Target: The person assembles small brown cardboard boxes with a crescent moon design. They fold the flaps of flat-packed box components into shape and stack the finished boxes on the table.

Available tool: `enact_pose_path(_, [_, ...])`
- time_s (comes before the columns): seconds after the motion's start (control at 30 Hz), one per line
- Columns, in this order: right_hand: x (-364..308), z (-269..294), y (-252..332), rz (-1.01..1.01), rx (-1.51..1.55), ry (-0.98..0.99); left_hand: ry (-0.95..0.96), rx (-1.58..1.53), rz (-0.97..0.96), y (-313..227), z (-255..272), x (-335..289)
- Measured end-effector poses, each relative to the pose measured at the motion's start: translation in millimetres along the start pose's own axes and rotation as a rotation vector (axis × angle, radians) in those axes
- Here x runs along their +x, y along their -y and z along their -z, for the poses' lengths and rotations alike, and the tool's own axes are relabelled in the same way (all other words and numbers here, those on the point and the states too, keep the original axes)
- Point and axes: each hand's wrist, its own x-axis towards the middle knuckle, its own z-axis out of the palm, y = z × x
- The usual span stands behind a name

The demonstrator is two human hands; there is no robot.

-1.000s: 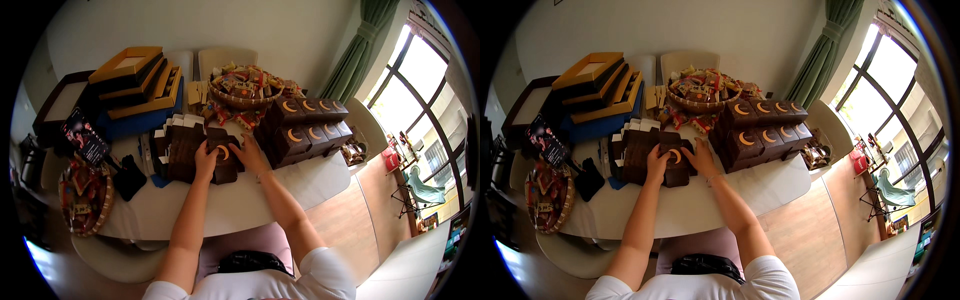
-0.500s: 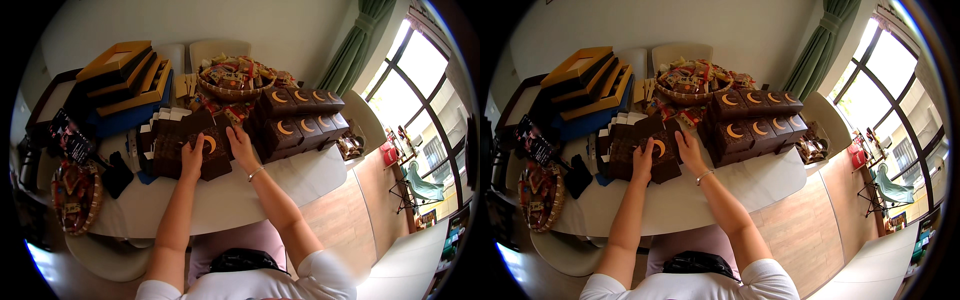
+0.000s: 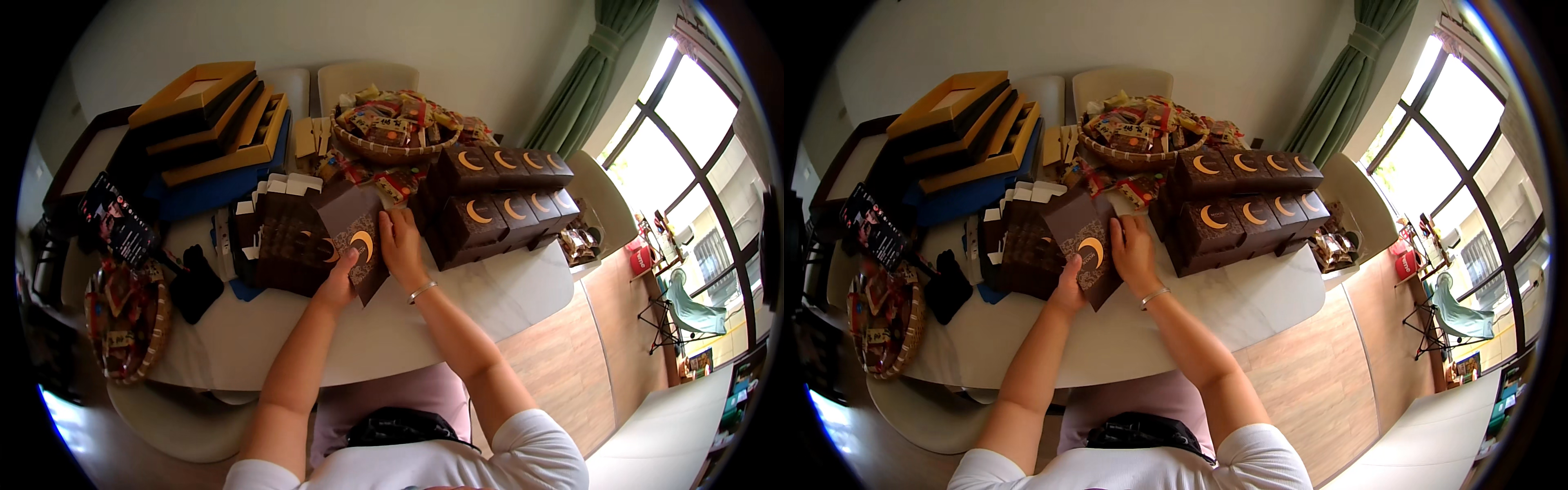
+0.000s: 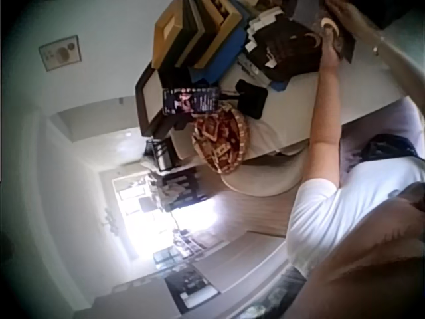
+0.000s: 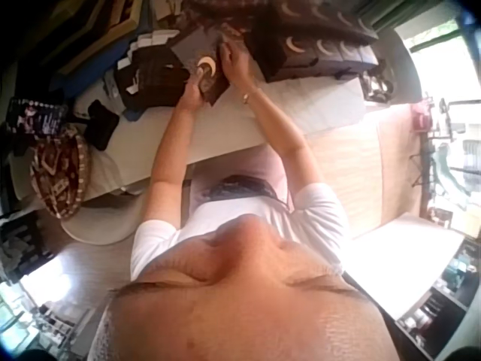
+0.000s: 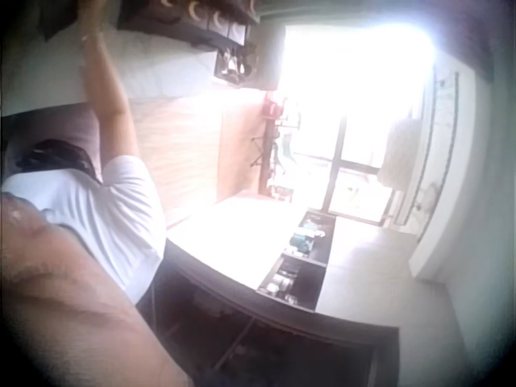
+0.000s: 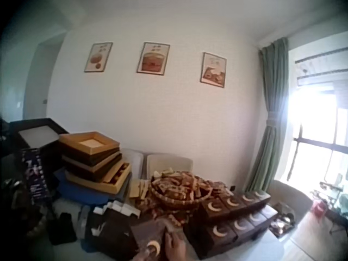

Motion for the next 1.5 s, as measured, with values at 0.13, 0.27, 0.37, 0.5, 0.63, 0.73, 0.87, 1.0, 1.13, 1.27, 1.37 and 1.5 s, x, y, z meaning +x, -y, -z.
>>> enact_pose_path(0.13, [-6,-1,4,0.258,-0.185,0.078,-0.062,0.192,-0.146,-3,-21,3])
enact_pose_path(0.27, [-5,0,2,0.123,0.183,0.385,-0.143,0.156,-0.293,-14,-11,9])
enact_pose_path(0.37, [-3,12,8,0.086,0.315,0.478,-0.261,0.156,-0.288,-26,-11,12])
enact_pose_path(0.5, [7,24,10,-0.047,0.369,0.524,-0.345,0.345,-0.275,-20,-8,16])
enact_pose_path(0.63, [12,34,13,-0.151,0.532,0.567,-0.370,0.396,-0.149,-20,-23,13])
enact_pose_path(0.73, [13,41,9,-0.259,0.761,0.588,-0.177,0.396,-0.230,-34,-48,7])
enact_pose_path(0.87, [7,47,-10,-0.510,1.105,0.520,-0.028,0.239,-0.324,-30,-26,13])
enact_pose_path(1.0, [2,40,-10,-0.772,1.066,0.470,-0.227,0.018,-0.108,-22,-24,0])
enact_pose_path(1.13, [15,37,-19,-0.453,0.752,0.481,-0.347,0.026,-0.152,-35,-44,3])
enact_pose_path(1.27, [18,32,-12,-0.257,0.584,0.343,-0.296,0.457,-0.245,-37,-44,12])
enact_pose_path(1.37, [10,21,-12,-0.119,0.534,0.251,-0.315,0.708,-0.357,-28,-55,13])
enact_pose_path(1.5, [3,17,4,-0.138,0.491,0.289,-0.272,0.696,-0.491,-18,-48,16])
